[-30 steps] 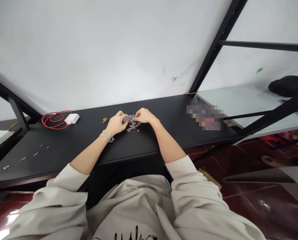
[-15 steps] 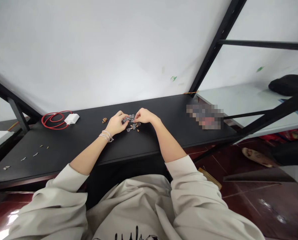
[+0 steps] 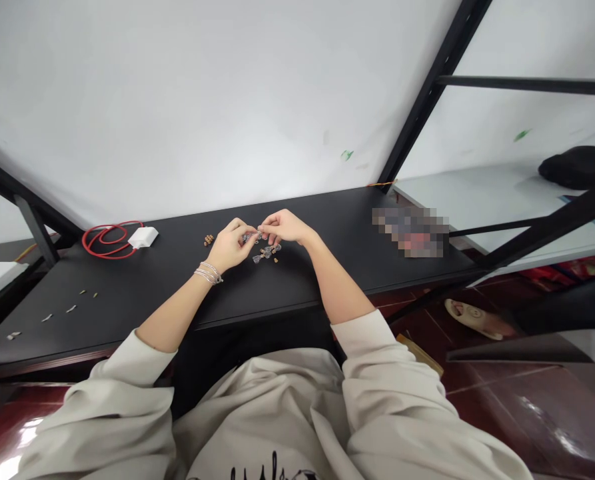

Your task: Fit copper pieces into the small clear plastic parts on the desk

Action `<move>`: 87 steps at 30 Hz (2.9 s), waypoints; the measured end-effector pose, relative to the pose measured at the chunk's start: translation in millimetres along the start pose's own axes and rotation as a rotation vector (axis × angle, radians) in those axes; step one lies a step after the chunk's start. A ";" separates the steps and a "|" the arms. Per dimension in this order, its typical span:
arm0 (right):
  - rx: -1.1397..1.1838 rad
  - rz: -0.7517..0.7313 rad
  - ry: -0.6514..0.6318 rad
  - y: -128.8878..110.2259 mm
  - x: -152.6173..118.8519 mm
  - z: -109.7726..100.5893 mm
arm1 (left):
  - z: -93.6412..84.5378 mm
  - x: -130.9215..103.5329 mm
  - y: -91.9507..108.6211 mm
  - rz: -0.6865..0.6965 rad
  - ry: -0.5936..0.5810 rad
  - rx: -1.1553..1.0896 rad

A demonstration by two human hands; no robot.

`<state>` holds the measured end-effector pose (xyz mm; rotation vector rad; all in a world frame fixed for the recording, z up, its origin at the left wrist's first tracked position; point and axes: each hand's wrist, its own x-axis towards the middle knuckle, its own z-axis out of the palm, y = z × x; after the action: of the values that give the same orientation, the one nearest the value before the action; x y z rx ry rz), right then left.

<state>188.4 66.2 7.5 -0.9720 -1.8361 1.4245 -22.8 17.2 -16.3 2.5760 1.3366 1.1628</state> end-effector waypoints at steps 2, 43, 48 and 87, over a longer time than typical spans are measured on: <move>0.023 -0.012 0.020 -0.6 -0.2 0.9 | -1.3 0.0 1.7 -0.034 0.001 0.018; 0.230 -0.073 0.281 9.8 8.8 -2.1 | 2.8 -2.4 7.8 -0.049 -0.261 -0.113; 0.301 -0.052 0.289 7.1 8.1 -1.6 | 2.6 -2.2 4.4 -0.110 -0.287 -0.069; 0.283 -0.033 0.209 2.6 5.5 15.9 | -94.4 -41.7 -108.1 -0.629 -0.161 -0.069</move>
<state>172.8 62.9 1.4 -0.9050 -1.4479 1.4551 -171.7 27.4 -9.0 1.9108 1.8221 0.8434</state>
